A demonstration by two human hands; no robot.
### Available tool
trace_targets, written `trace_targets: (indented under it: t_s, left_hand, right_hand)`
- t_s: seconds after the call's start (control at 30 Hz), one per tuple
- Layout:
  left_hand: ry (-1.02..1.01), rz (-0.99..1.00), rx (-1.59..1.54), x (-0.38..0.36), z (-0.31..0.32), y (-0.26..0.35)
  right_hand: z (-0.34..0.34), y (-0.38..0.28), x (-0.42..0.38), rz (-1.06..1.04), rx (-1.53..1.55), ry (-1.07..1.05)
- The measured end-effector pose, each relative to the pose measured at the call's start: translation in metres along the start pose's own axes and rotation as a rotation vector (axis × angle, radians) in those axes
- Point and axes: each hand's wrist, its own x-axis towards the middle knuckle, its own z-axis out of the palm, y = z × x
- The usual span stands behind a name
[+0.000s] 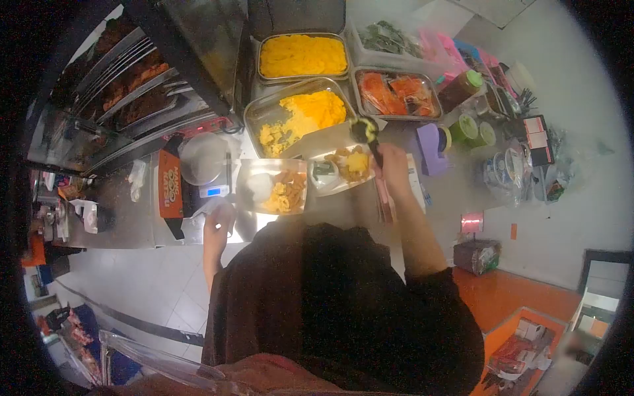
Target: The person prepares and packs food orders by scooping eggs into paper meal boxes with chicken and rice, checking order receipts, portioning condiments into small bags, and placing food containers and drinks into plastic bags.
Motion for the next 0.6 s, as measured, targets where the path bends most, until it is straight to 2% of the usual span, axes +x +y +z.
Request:
trace_targets:
  t_s: [0.07,0.13,0.23,0.3,0.33,0.37,0.43,0.47,0.57,0.6]
  left_hand:
    - [-0.031,-0.023,0.021,0.000,-0.001,0.015]
    - [0.011,0.067,0.065,0.012,0.007,-0.003]
    - [0.097,0.180,0.119,0.020,0.013,-0.003]
    - [0.149,0.203,0.100,0.017,0.008,0.013]
    - [0.171,0.266,0.193,0.007,-0.002,0.037]
    - [0.137,0.243,0.059,0.000,-0.009,0.053]
    - [0.068,0.190,-0.208,-0.012,-0.019,0.076]
    - [0.073,0.376,-0.276,-0.012,-0.018,0.084]
    - [-0.069,0.398,-0.513,-0.020,-0.018,0.138]
    - [-0.138,0.432,-0.485,-0.021,-0.018,0.155]
  right_hand:
    - [0.004,-0.024,0.016,-0.020,0.209,-0.263]
    - [0.018,-0.048,0.039,-0.119,0.362,-0.585]
    - [0.052,-0.071,0.046,-0.297,0.189,-0.179]
    - [0.044,-0.055,0.049,-0.441,0.006,-0.041]
    - [0.038,-0.038,0.047,-0.492,-0.038,0.029]
    - [0.031,-0.023,0.043,-0.540,-0.085,0.103]
    - [0.014,0.002,0.024,-0.349,-0.103,0.090]
    - [0.009,0.015,0.011,-0.302,-0.088,0.102]
    - [-0.006,0.041,-0.020,-0.206,-0.062,0.118]
    - [-0.009,0.045,-0.026,-0.184,-0.054,0.124]
